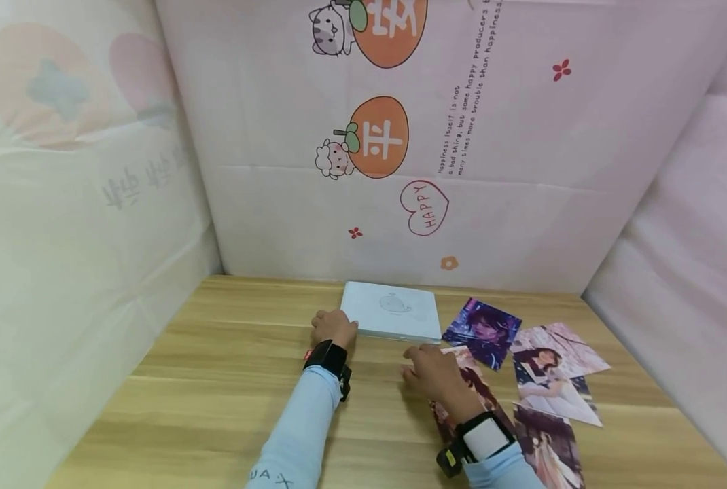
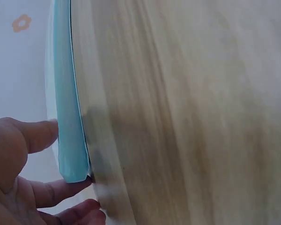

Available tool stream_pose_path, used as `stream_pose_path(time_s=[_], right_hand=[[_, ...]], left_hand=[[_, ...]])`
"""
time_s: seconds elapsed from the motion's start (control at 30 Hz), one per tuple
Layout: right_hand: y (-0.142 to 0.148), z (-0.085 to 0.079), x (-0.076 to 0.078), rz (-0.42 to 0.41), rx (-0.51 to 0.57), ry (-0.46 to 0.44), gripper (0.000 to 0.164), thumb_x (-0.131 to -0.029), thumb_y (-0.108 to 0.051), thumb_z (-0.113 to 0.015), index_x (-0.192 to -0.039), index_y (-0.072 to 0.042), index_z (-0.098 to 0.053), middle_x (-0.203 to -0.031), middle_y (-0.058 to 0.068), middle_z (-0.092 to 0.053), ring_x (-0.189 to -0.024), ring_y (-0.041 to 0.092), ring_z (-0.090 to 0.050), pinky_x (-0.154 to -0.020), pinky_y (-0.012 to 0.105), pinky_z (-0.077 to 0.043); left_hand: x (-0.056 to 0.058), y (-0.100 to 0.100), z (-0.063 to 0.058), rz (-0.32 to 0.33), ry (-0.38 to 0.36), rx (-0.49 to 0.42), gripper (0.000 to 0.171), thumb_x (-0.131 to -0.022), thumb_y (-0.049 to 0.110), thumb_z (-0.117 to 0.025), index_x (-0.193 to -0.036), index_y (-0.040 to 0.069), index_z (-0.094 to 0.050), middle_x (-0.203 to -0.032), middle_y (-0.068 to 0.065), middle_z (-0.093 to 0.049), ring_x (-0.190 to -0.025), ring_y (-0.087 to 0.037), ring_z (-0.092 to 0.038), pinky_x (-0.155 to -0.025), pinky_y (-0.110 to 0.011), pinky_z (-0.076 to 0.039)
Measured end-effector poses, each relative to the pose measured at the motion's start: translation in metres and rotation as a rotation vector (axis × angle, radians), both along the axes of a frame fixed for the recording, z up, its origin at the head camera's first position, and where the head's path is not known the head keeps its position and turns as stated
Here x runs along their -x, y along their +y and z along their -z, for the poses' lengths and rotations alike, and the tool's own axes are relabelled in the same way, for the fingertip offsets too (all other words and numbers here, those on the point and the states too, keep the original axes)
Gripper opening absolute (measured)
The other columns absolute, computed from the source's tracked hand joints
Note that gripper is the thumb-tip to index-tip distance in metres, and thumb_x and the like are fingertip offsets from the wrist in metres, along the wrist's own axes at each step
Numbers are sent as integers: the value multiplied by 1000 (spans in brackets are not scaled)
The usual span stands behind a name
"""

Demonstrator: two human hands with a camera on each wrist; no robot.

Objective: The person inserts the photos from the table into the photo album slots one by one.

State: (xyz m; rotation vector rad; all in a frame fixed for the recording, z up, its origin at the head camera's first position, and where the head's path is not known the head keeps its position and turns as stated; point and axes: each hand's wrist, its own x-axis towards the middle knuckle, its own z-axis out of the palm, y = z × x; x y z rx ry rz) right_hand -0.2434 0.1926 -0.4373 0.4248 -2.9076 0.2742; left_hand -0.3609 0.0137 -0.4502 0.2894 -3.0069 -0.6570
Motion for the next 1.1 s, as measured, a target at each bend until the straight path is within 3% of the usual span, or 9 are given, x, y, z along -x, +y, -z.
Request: stream_pose_path(time_s=[0.13,0.2,0.37,0.5,0.57,0.63,0.83,1.03,1.1], right_hand=[[-2,-1,-2,2,1,-7,26,-86,-27,-65,-104,-7,-65,-97,12,-61,-92,31,-58,-72,57,-43],[-3,-2,-2,4,-2,-9,26,-86,-26,-65,-104,-7,-65,-98,13,-61,-93,31,-58,-73,57,-43],[-2,-4,-1,9,-15,-5,27,-85,-26,-67,-105,-8,-65,-96,12,-61,-90,31,-58,-71,55,-45],[-2,-5,-1,0,-9,-15,28,-84,-26,-67,-105,-8,-65,-96,12,-61,-90,31,-58,-70,55,-45],[-2,-6,-1,-8,-3,-27,28,-85,-26,-67,-106,-8,-65,-97,12,-61,-91,31,-58,-71,54,-45],[-3,-6,-2,-14,0,-37,27,-85,-25,-67,-105,-7,-65,-97,12,-61,-91,31,-58,-70,54,-46],[-2,-6,-2,7,-12,-35,28,-85,-25,-67,-106,-7,-65,-97,12,-61,-90,31,-58,-69,53,-47],[-1,-4,-2,9,8,-71,27,-86,-25,-65,-106,-6,-65,-98,12,-61,-93,31,-58,-72,52,-47],[0,-3,-3,12,20,-80,26,-87,-23,-64,-106,-6,-65,-99,12,-61,-93,31,-57,-74,53,-46]], left_hand=[[0,-2,-3,2,-12,-57,43,-82,40,-66,-88,-2,-63,-87,-20,-47,-84,-33,-46,-65,-39,-43],[0,-4,-5,4,-15,-133,40,-81,37,-67,-87,-2,-61,-85,-18,-49,-82,-32,-48,-65,-40,-43],[5,-7,-7,21,-1,-504,35,-78,17,-68,-97,-9,-56,-86,-17,-55,-67,-27,-53,-52,-33,-46],[8,-7,-7,9,-49,-848,56,-77,3,-64,-122,-14,-36,-106,-27,-50,-64,-28,-59,-50,-30,-51],[8,-7,-7,-6,-63,-946,62,-77,-1,-64,-127,-15,-29,-112,-31,-46,-64,-29,-61,-51,-29,-52],[8,-7,-7,-20,-66,-977,60,-77,-3,-64,-127,-15,-32,-112,-32,-47,-63,-28,-63,-52,-27,-52],[8,-7,-4,9,-24,-955,42,-76,-2,-66,-112,-16,-51,-101,-30,-56,-58,-24,-65,-48,-22,-50],[8,-7,1,15,-78,-1084,55,-82,-3,-60,-130,-15,-38,-123,-32,-45,-63,-22,-66,-58,-24,-53],[7,-6,1,22,-95,-1120,55,-83,-3,-56,-132,-14,-34,-123,-32,-45,-64,-23,-66,-60,-26,-53]])
